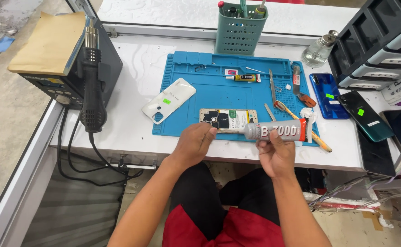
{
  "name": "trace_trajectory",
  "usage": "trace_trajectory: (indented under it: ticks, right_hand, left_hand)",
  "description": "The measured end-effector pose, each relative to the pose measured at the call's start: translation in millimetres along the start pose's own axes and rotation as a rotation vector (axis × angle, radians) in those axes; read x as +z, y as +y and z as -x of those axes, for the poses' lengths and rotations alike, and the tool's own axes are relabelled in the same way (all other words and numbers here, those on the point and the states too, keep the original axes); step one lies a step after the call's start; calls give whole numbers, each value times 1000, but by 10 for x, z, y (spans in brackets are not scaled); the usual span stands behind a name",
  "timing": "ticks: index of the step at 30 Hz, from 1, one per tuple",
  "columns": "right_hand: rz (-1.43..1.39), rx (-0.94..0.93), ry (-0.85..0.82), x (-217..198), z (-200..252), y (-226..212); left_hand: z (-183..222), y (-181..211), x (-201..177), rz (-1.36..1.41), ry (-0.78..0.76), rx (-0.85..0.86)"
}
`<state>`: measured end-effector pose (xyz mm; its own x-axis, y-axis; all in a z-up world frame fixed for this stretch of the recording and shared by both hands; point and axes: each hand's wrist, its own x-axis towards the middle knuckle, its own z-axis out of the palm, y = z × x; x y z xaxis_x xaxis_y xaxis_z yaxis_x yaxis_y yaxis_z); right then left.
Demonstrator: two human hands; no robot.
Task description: Applying adhesive to a mobile phone frame and assembling the internal chassis and components.
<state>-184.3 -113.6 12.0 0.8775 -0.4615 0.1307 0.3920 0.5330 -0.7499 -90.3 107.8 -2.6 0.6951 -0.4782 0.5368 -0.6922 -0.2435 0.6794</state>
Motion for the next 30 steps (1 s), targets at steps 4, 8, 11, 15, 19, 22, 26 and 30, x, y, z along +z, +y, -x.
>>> trace_trajectory:
  ticks: [4,8,11,15,19,22,26,30]
  right_hand:
    - [-36,-35,57,14,-140,-36]
    - [-17,-60,42,189,-335,3]
    - [131,-90,21,339,-476,39]
    - [296,-115,-58,357,-742,284]
    - [355,-102,-121,614,-844,318]
    - [397,-62,-95,615,-894,458]
    - [444,-46,-121,631,-1008,584]
    - [574,-36,-154,689,-1038,619]
  left_hand:
    - [44,-125,-145,-149,191,-49]
    - [64,-19,-89,-281,221,-22]
    - [108,-32,-29,-360,281,-31]
    - [129,-45,22,-430,309,-61]
    - [135,-111,69,-418,341,-86]
    - [141,-145,79,-424,380,-36]
    - [157,-200,92,-421,396,-4]
    - [154,-219,113,-420,409,-8]
